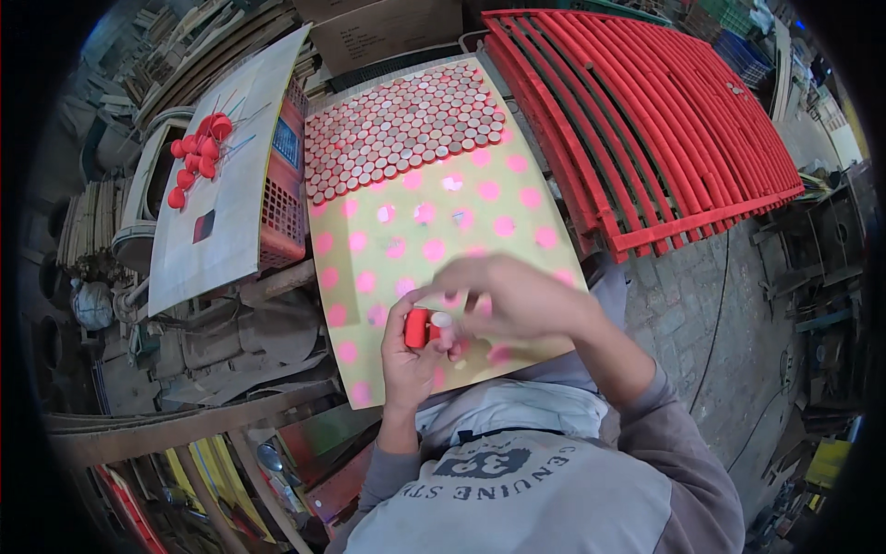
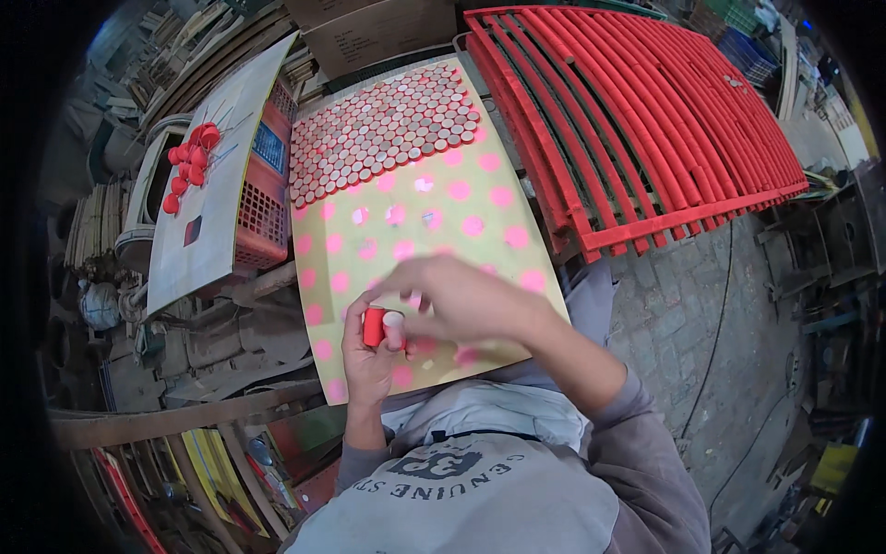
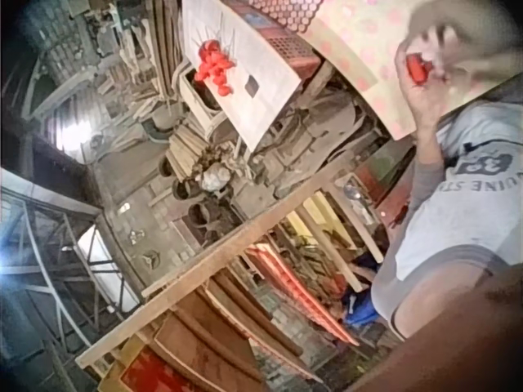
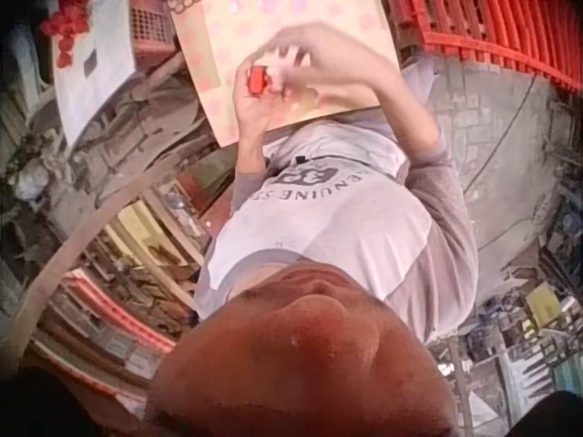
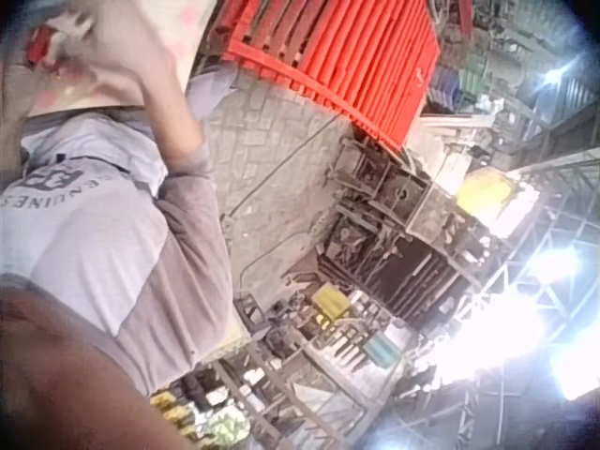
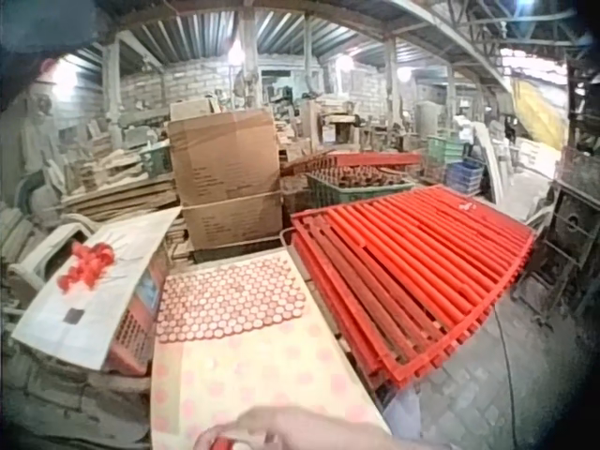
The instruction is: The person repeatedly picks up red cylindrical foam pieces, breaks them into smaller segments, and places them onto a yellow board with pink polka dots. The person arranges these segments in rows alongside other similar items already on the board.
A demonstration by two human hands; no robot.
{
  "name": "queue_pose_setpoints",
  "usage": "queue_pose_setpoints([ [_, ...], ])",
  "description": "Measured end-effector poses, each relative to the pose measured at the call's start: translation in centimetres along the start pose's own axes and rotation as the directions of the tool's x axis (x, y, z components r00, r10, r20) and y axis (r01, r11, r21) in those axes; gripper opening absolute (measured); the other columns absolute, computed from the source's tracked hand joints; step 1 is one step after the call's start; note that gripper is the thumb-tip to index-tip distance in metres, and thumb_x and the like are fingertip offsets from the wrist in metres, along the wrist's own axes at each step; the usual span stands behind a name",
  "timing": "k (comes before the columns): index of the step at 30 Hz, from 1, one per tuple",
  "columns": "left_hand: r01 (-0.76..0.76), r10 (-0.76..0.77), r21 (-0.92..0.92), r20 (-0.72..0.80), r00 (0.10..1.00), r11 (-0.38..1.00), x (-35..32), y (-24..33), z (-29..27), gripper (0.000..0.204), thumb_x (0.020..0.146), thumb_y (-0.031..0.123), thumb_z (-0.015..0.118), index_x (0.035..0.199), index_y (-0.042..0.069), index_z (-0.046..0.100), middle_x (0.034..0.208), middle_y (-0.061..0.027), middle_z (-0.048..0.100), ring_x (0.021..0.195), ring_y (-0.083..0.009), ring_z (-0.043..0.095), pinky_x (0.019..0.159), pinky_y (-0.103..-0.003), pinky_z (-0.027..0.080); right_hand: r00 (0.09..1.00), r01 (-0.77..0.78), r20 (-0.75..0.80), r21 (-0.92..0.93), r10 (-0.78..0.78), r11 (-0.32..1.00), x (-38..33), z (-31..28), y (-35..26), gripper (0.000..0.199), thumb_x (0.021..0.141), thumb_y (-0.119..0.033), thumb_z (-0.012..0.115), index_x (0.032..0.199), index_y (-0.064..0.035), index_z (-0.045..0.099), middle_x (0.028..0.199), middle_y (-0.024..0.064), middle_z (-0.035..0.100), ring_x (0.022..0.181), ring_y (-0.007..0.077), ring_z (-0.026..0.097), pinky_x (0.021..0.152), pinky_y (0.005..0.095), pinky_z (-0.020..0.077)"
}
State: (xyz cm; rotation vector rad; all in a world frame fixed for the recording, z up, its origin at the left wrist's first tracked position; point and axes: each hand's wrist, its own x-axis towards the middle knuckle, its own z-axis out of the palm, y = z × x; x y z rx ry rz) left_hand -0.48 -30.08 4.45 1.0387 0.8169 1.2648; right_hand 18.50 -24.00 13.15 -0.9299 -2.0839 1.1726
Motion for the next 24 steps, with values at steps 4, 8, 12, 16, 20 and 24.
queue_pose_setpoints([
  [4, 0.030, -0.026, -0.024, 0.138, 0.990, 0.999, 0.5, -0.1, -1.1, 0.042, 0.089, 0.019, 0.076, 0.118, 0.000, 0.053, 0.095, -0.0058, 0.061, 0.079, -0.0128, 0.061, 0.069, -0.027, 0.053, 0.993, 0.106, 0.050, 0.066, -0.109, 0.992, -2.6, 0.7, 1.0, 0.037, 0.081, -0.011, 0.075, 0.116, -0.0035, 0.068, 0.092, 0.0155, 0.066, 0.081, 0.0291, 0.066, 0.071, 0.0366, 0.0541],
  [8, 0.143, -0.135, -0.081, 0.095, 0.986, 0.986, 0.4, 0.2, -1.3, 0.028, 0.086, 0.007, 0.075, 0.106, 0.002, 0.055, 0.097, -0.0058, 0.063, 0.086, -0.0120, 0.062, 0.074, -0.026, 0.053, 0.990, 0.089, -0.102, -0.072, -0.097, 0.993, -3.5, 2.3, 0.0, 0.037, 0.077, -0.008, 0.079, 0.112, -0.0042, 0.070, 0.100, 0.0119, 0.066, 0.083, 0.0236, 0.067, 0.072, 0.0350, 0.0559],
  [12, 0.160, -0.151, -0.144, 0.072, 0.986, 0.977, 0.5, 1.3, -0.5, 0.032, 0.079, -0.002, 0.079, 0.102, 0.004, 0.056, 0.097, -0.0041, 0.063, 0.091, -0.0120, 0.063, 0.080, -0.026, 0.053, 0.948, 0.132, -0.261, -0.190, -0.180, 0.973, -4.0, 4.1, -0.2, 0.037, 0.076, -0.005, 0.078, 0.112, -0.0028, 0.070, 0.089, 0.0102, 0.065, 0.080, 0.0234, 0.066, 0.069, 0.0344, 0.0548],
  [16, 0.221, -0.210, -0.157, 0.083, 0.974, 0.963, -0.3, 0.7, -1.6, 0.035, 0.075, -0.004, 0.082, 0.099, 0.005, 0.058, 0.097, -0.0042, 0.065, 0.093, -0.0126, 0.064, 0.083, -0.026, 0.053, 0.969, 0.042, -0.234, -0.151, -0.077, 0.988, -4.8, 4.4, -0.5, 0.034, 0.075, -0.002, 0.079, 0.108, -0.0014, 0.071, 0.086, 0.0083, 0.065, 0.077, 0.0192, 0.065, 0.064, 0.0292, 0.0539],
  [20, 0.212, -0.197, -0.103, 0.136, 0.971, 0.972, -1.0, 1.2, -2.0, 0.034, 0.074, -0.003, 0.083, 0.098, 0.004, 0.060, 0.100, -0.0064, 0.067, 0.095, -0.0138, 0.064, 0.086, -0.029, 0.052, 0.981, 0.048, -0.187, -0.065, -0.060, 0.997, -5.1, 4.6, -0.6, 0.032, 0.074, 0.000, 0.080, 0.105, -0.0013, 0.072, 0.086, 0.0071, 0.067, 0.072, 0.0178, 0.065, 0.062, 0.0268, 0.0529],
  [24, 0.130, -0.122, -0.022, 0.214, 0.969, 0.991, -1.5, 1.0, -2.8, 0.034, 0.074, -0.003, 0.083, 0.098, 0.004, 0.060, 0.101, -0.0095, 0.068, 0.095, -0.0155, 0.064, 0.088, -0.031, 0.053, 0.995, -0.056, -0.078, 0.116, 0.065, 0.992, -5.1, 3.6, -1.3, 0.030, 0.076, 0.001, 0.078, 0.105, 0.0016, 0.072, 0.082, 0.0085, 0.069, 0.071, 0.0141, 0.066, 0.061, 0.0263, 0.0530],
])
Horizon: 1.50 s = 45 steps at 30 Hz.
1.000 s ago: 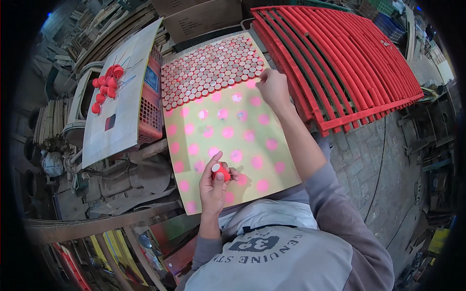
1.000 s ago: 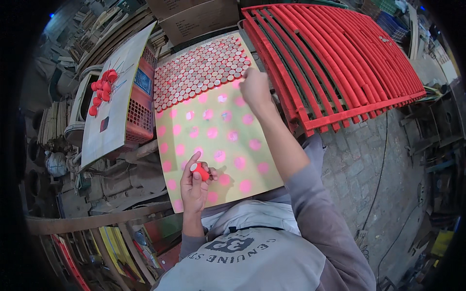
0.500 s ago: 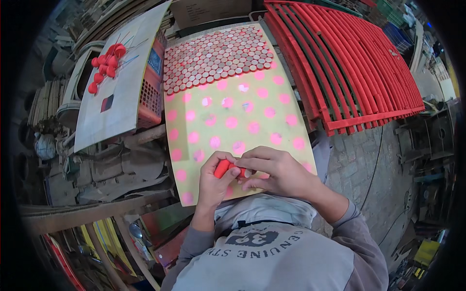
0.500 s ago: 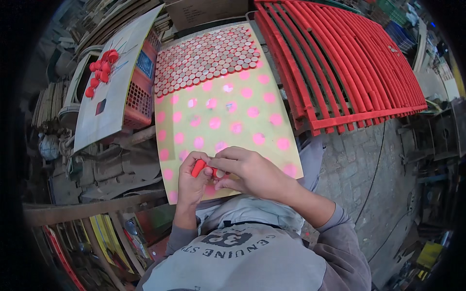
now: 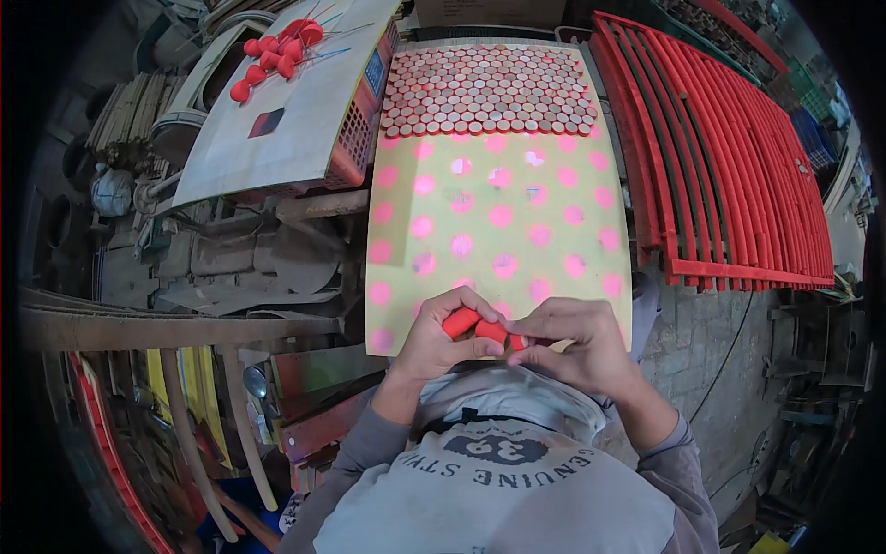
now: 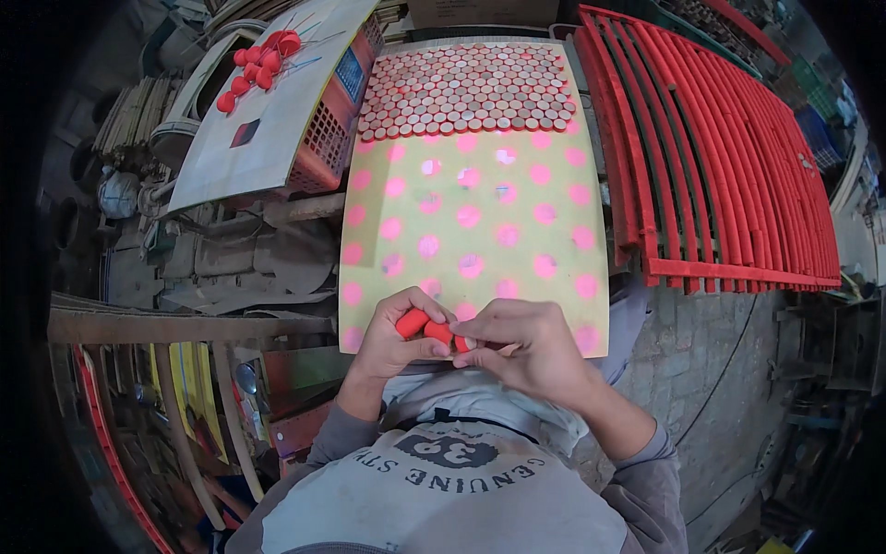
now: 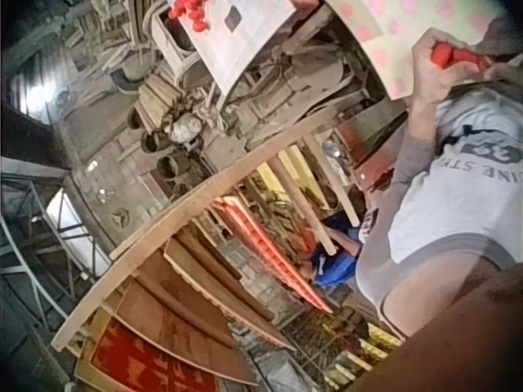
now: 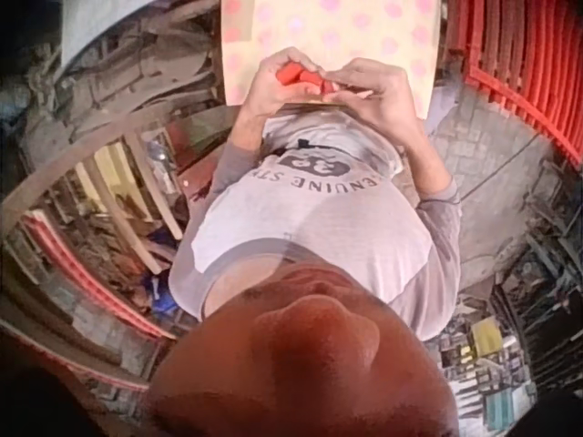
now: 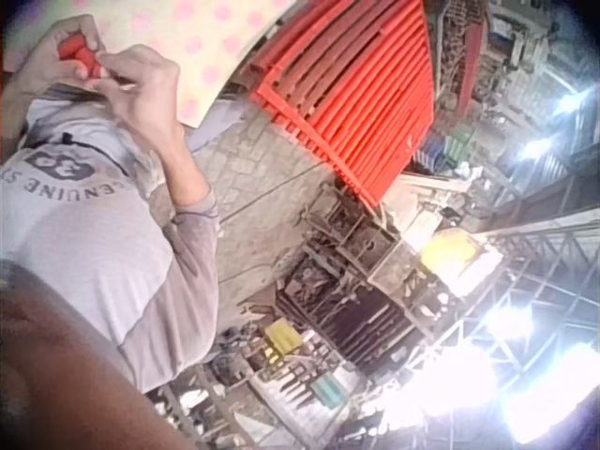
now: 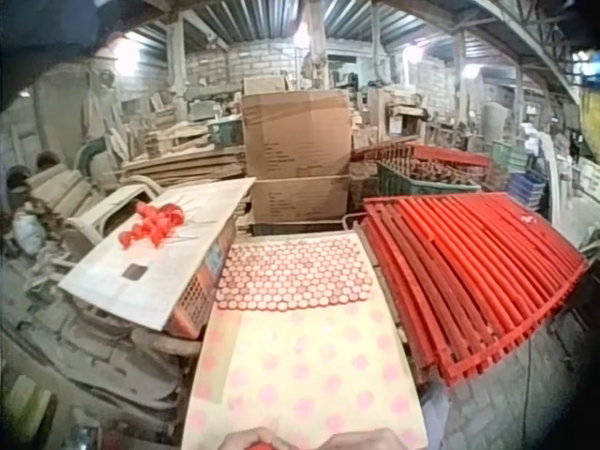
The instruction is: The person repeatedly picks up red cylindrical foam pieces, breaks them into smaller segments, and places them onto a yellow board with pink polka dots. The person arranges these segments in rows alongside other similar items already on the board.
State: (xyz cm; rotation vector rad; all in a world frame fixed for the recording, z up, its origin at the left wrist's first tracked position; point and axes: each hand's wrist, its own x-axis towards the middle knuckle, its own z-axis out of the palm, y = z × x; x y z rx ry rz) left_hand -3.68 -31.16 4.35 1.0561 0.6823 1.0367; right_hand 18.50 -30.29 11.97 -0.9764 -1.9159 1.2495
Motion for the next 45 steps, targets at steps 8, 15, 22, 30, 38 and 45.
queue_pose_setpoints([
  [8, -0.022, -0.011, -0.198, -0.165, 0.986, 0.980, 0.4, -0.2, -0.2, 0.042, 0.075, 0.005, 0.084, 0.106, 0.005, 0.055, 0.106, -0.0155, 0.065, 0.096, -0.0221, 0.065, 0.082, -0.034, 0.057, 0.814, -0.427, -0.562, -0.407, 0.146, 0.808, 10.2, -8.2, 8.2, 0.019, 0.078, -0.005, 0.076, 0.094, 0.0041, 0.071, 0.081, 0.0181, 0.070, 0.073, 0.0248, 0.070, 0.069, 0.0340, 0.0544],
  [15, -0.029, -0.001, -0.179, -0.169, 0.986, 0.983, -1.2, 0.1, -0.3, 0.037, 0.076, -0.002, 0.081, 0.103, 0.004, 0.056, 0.099, -0.0138, 0.068, 0.092, -0.0196, 0.065, 0.086, -0.035, 0.054, 0.627, -0.649, -0.777, -0.480, 0.057, 0.590, 17.0, -13.9, 17.3, 0.042, 0.072, -0.004, 0.079, 0.110, 0.0049, 0.066, 0.094, 0.0250, 0.070, 0.091, 0.0339, 0.071, 0.078, 0.0437, 0.0545],
  [22, -0.036, -0.032, -0.233, -0.281, 0.959, 0.972, -3.4, -1.4, -2.6, 0.039, 0.075, -0.003, 0.082, 0.104, 0.004, 0.057, 0.102, -0.0147, 0.067, 0.099, -0.0213, 0.065, 0.086, -0.034, 0.056, 0.608, -0.570, -0.794, -0.445, -0.009, 0.691, 16.7, -13.9, 17.2, 0.036, 0.075, 0.000, 0.074, 0.109, 0.0063, 0.065, 0.090, 0.0239, 0.071, 0.087, 0.0325, 0.071, 0.075, 0.0404, 0.0545],
  [30, -0.029, -0.023, -0.175, -0.287, 0.958, 0.984, -2.6, -0.8, -3.3, 0.040, 0.074, -0.004, 0.082, 0.105, 0.004, 0.057, 0.102, -0.0147, 0.067, 0.100, -0.0214, 0.065, 0.088, -0.034, 0.056, 0.527, -0.586, -0.849, -0.394, -0.037, 0.708, 17.4, -13.5, 18.7, 0.029, 0.079, -0.002, 0.070, 0.107, 0.0027, 0.066, 0.086, 0.0175, 0.071, 0.081, 0.0279, 0.071, 0.073, 0.0381, 0.0545],
  [38, -0.039, -0.020, -0.217, -0.263, 0.965, 0.975, -2.0, -0.6, -2.5, 0.039, 0.083, 0.001, 0.076, 0.115, 0.005, 0.054, 0.115, -0.0169, 0.062, 0.093, -0.0215, 0.066, 0.084, -0.033, 0.057, 0.598, -0.542, -0.801, -0.373, 0.034, 0.753, 16.1, -13.3, 15.4, 0.032, 0.082, -0.001, 0.062, 0.114, 0.0039, 0.063, 0.097, 0.0248, 0.070, 0.095, 0.0357, 0.070, 0.081, 0.0433, 0.0545],
  [45, 0.039, -0.134, -0.392, -0.217, 0.967, 0.919, -0.9, 1.0, -1.2, 0.032, 0.085, 0.001, 0.074, 0.111, 0.003, 0.055, 0.109, -0.0123, 0.063, 0.100, -0.0210, 0.065, 0.087, -0.032, 0.056, 0.991, 0.097, -0.080, -0.162, -0.111, 0.982, 9.2, -6.5, 3.0, 0.034, 0.083, -0.013, 0.075, 0.113, -0.0003, 0.064, 0.102, 0.0097, 0.070, 0.087, 0.0160, 0.068, 0.076, 0.0329, 0.0568],
])
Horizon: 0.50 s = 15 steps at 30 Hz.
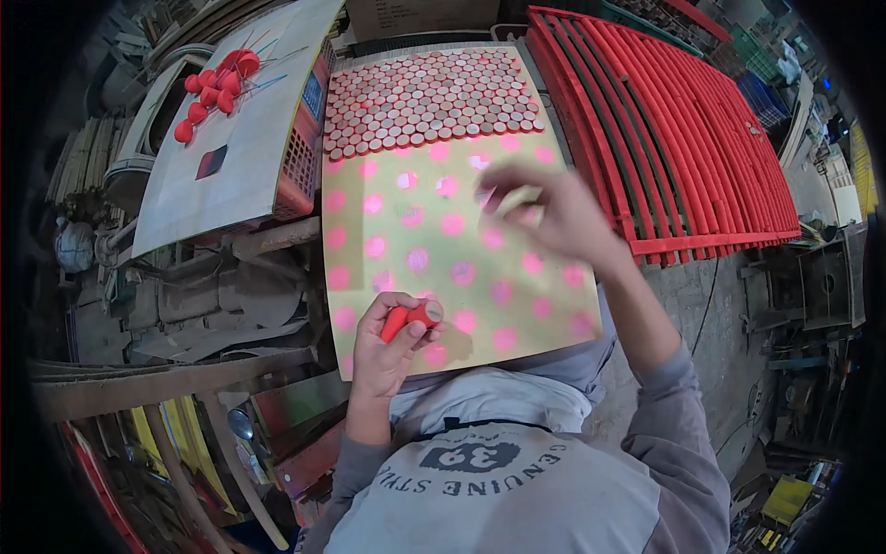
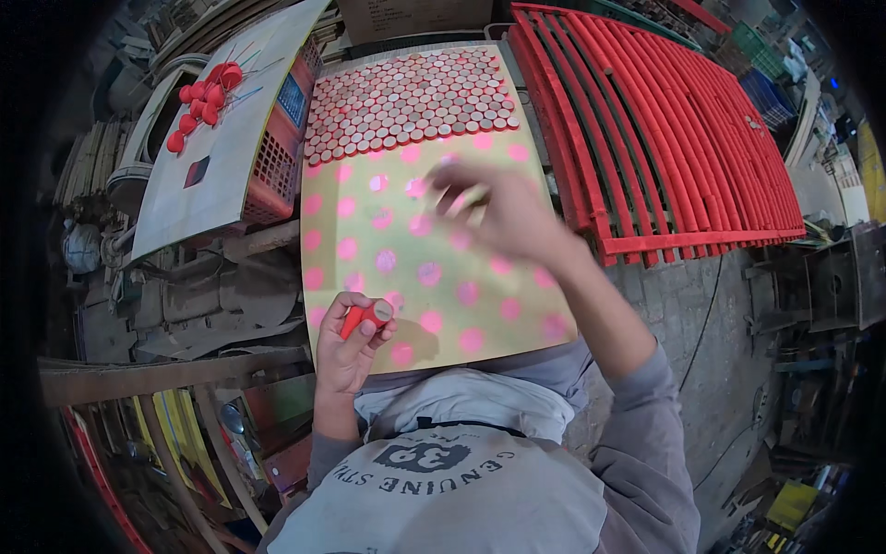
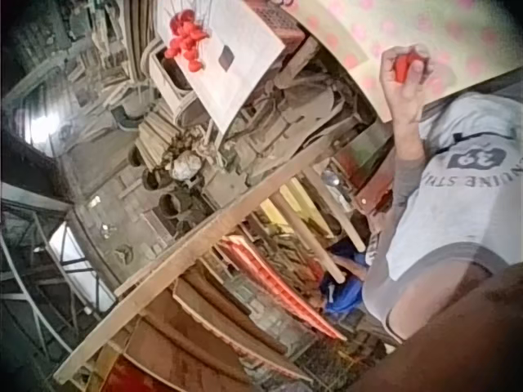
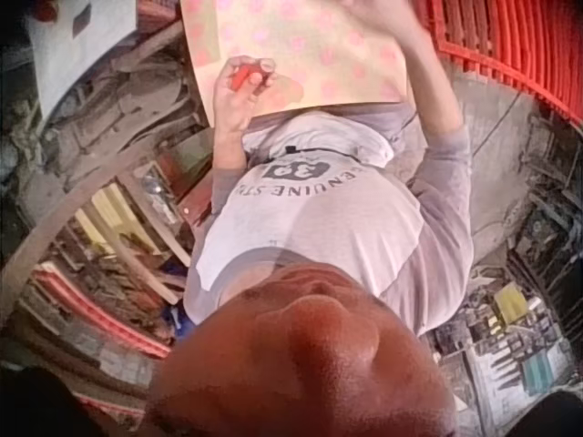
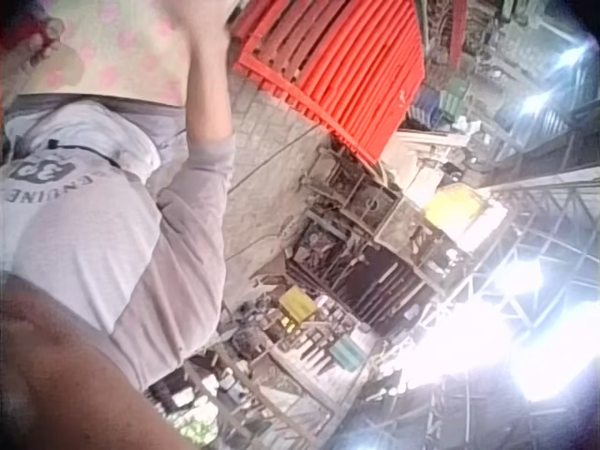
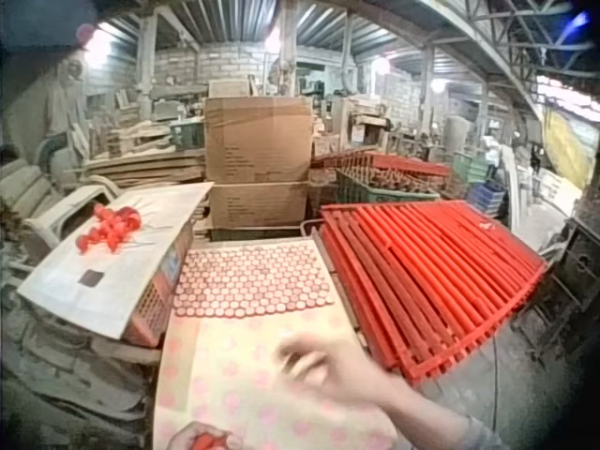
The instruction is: The person repeatedly picks up red cylindrical foam pieces, breaks them into smaller segments, and places them onto a yellow board with pink polka dots. The person arranges these segments in rows alongside other similar items already on the board.
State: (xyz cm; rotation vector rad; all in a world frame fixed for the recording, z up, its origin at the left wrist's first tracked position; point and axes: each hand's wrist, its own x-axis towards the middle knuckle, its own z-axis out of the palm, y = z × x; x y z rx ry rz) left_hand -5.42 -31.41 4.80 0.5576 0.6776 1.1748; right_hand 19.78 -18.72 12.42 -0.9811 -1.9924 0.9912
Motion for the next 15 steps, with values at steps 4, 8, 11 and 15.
queue_pose_setpoints([
  [4, -0.096, 0.083, 0.113, 0.112, 0.990, 0.989, 1.5, -1.0, 1.0, 0.032, 0.082, -0.001, 0.077, 0.107, 0.003, 0.058, 0.106, -0.0076, 0.064, 0.097, -0.0157, 0.064, 0.086, -0.028, 0.053, 0.943, 0.264, 0.215, -0.023, -0.253, 0.964, -4.4, 3.7, -5.1, 0.039, 0.077, -0.009, 0.079, 0.113, -0.0006, 0.066, 0.106, 0.0106, 0.065, 0.094, 0.0269, 0.065, 0.078, 0.0359, 0.0549],
  [8, -0.074, 0.055, 0.123, 0.150, 0.987, 0.990, 1.6, 0.3, 2.8, 0.029, 0.080, -0.001, 0.079, 0.103, 0.003, 0.062, 0.098, -0.0043, 0.066, 0.092, -0.0120, 0.063, 0.083, -0.026, 0.051, 0.904, 0.417, 0.156, -0.128, -0.397, 0.900, -5.0, 3.4, -5.2, 0.035, 0.077, -0.007, 0.078, 0.109, 0.0032, 0.067, 0.095, 0.0117, 0.064, 0.085, 0.0276, 0.064, 0.071, 0.0380, 0.0522],
  [11, -0.105, 0.064, 0.248, 0.169, 0.984, 0.963, 1.9, 1.3, 3.1, 0.024, 0.081, 0.000, 0.078, 0.099, 0.002, 0.062, 0.091, -0.0048, 0.067, 0.085, -0.0120, 0.064, 0.077, -0.026, 0.053, 0.903, 0.419, 0.161, -0.135, -0.398, 0.898, -4.9, 3.2, -5.7, 0.034, 0.076, -0.007, 0.078, 0.107, 0.0037, 0.067, 0.090, 0.0107, 0.064, 0.081, 0.0272, 0.064, 0.069, 0.0369, 0.0519],
  [15, -0.076, 0.010, 0.254, 0.253, 0.967, 0.964, 2.0, 3.1, 3.1, 0.021, 0.083, 0.001, 0.077, 0.098, 0.001, 0.062, 0.090, -0.0073, 0.068, 0.077, -0.0124, 0.065, 0.068, -0.026, 0.053, 0.897, 0.423, 0.199, -0.116, -0.396, 0.899, -4.0, 3.2, -5.9, 0.033, 0.075, -0.007, 0.080, 0.105, 0.0025, 0.068, 0.088, 0.0107, 0.065, 0.076, 0.0256, 0.064, 0.065, 0.0353, 0.0511],
])
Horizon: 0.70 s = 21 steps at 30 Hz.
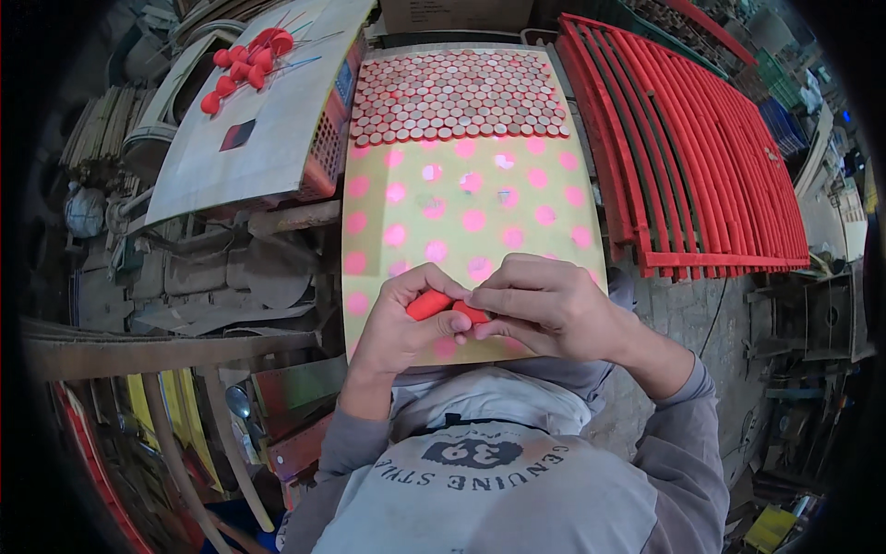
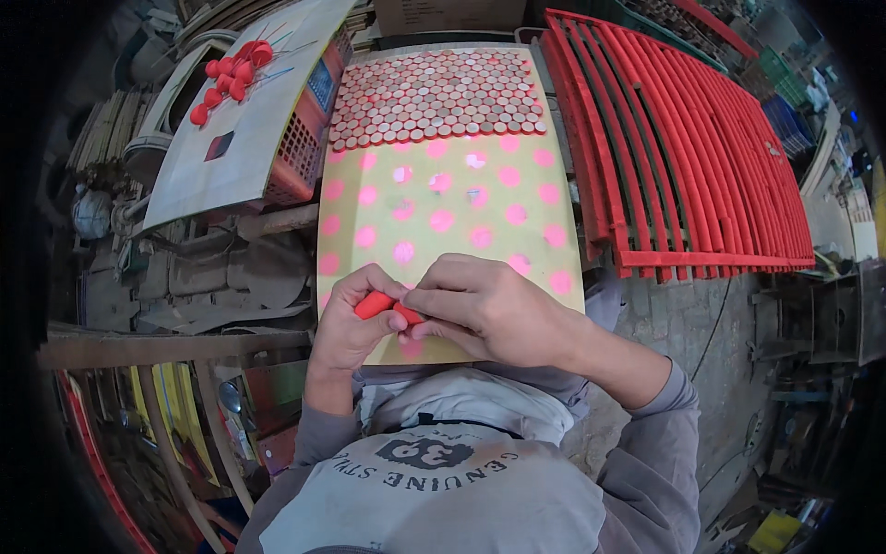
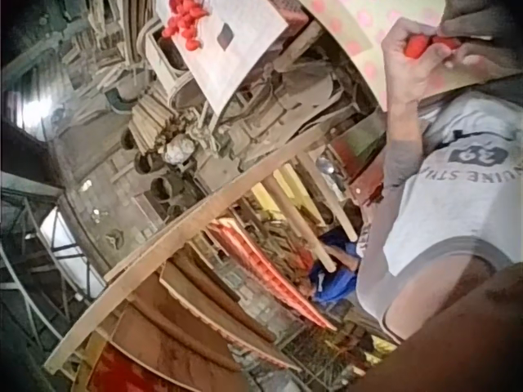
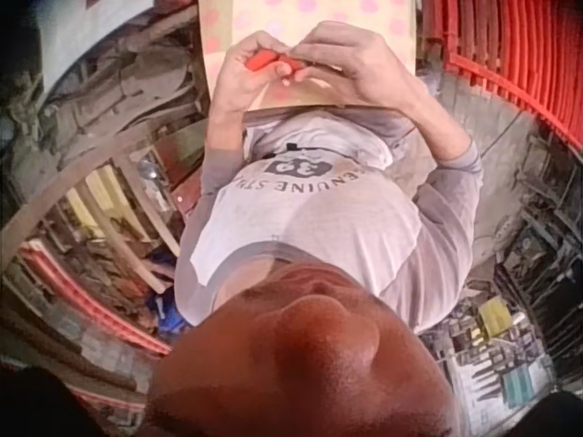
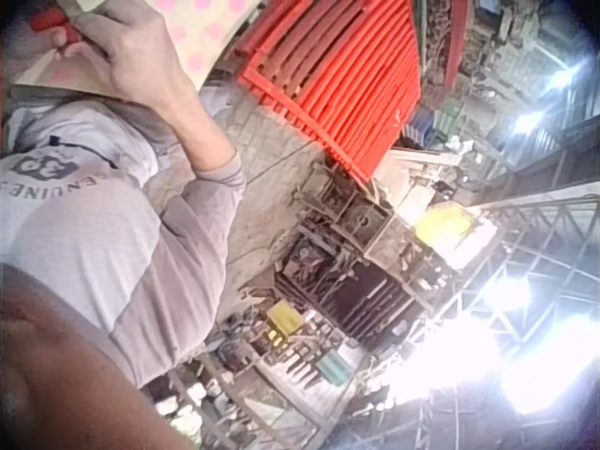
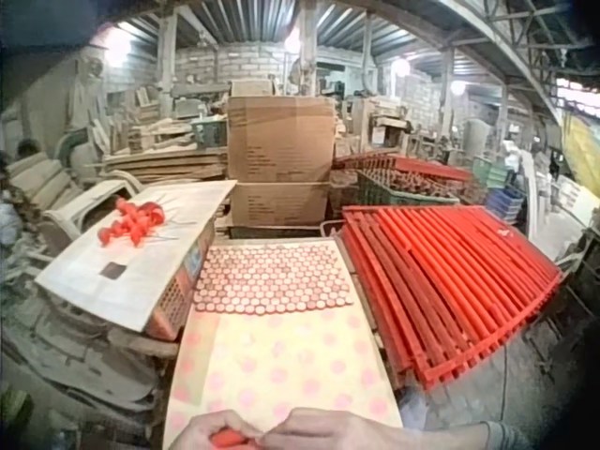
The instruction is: The person repeatedly picks up red cylindrical foam pieces, breaks them into smaller segments, and places them onto a yellow board with pink polka dots. The person arranges these segments in rows alongside other similar items already on the board.
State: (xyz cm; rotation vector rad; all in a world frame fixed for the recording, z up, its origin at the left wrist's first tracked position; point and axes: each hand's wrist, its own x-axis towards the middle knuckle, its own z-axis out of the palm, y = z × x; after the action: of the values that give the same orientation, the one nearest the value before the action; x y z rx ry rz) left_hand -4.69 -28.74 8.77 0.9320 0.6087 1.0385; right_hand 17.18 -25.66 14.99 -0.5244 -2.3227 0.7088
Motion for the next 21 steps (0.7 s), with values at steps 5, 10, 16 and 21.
queue_pose_setpoints([
  [5, 0.010, -0.010, -0.006, 0.050, 0.999, 1.000, -0.3, 1.3, -0.8, 0.018, 0.085, 0.001, 0.075, 0.097, 0.000, 0.061, 0.091, -0.0085, 0.069, 0.075, -0.0124, 0.065, 0.066, -0.026, 0.054, 0.999, -0.029, 0.019, 0.088, 0.028, 0.996, 1.2, 0.3, -0.3, 0.029, 0.077, -0.006, 0.078, 0.104, 0.0012, 0.070, 0.085, 0.0106, 0.064, 0.070, 0.0236, 0.063, 0.060, 0.0338, 0.0499],
  [10, 0.043, -0.043, -0.015, 0.013, 0.999, 0.999, -1.5, 0.8, -1.9, 0.017, 0.084, 0.005, 0.077, 0.095, 0.000, 0.064, 0.088, -0.0086, 0.069, 0.072, -0.0129, 0.066, 0.067, -0.026, 0.055, 0.991, -0.089, 0.121, 0.279, 0.058, 0.956, 1.9, 0.5, 0.1, 0.025, 0.081, -0.002, 0.075, 0.106, 0.0010, 0.071, 0.086, 0.0118, 0.065, 0.072, 0.0241, 0.066, 0.061, 0.0323, 0.0527],
  [16, -0.108, 0.094, -0.140, -0.105, 0.990, 0.984, -2.7, 0.6, -4.6, 0.019, 0.087, 0.005, 0.074, 0.103, 0.001, 0.064, 0.093, -0.0090, 0.069, 0.077, -0.0135, 0.065, 0.069, -0.028, 0.055, 0.931, -0.362, 0.176, 0.353, 0.318, 0.863, 3.5, 2.3, 1.2, 0.021, 0.084, -0.003, 0.073, 0.105, 0.0013, 0.071, 0.090, 0.0123, 0.069, 0.077, 0.0212, 0.070, 0.067, 0.0277, 0.0583],
  [21, -0.224, 0.149, -0.195, -0.336, 0.930, 0.955, -2.9, -0.1, -5.2, 0.020, 0.090, 0.003, 0.070, 0.109, 0.002, 0.061, 0.097, -0.0100, 0.067, 0.082, -0.0155, 0.064, 0.072, -0.028, 0.054, 0.809, -0.576, -0.074, 0.104, 0.583, 0.811, 8.3, 6.4, 12.3, 0.025, 0.082, -0.008, 0.074, 0.105, 0.0025, 0.072, 0.089, 0.0152, 0.072, 0.074, 0.0195, 0.071, 0.068, 0.0315, 0.0575],
])
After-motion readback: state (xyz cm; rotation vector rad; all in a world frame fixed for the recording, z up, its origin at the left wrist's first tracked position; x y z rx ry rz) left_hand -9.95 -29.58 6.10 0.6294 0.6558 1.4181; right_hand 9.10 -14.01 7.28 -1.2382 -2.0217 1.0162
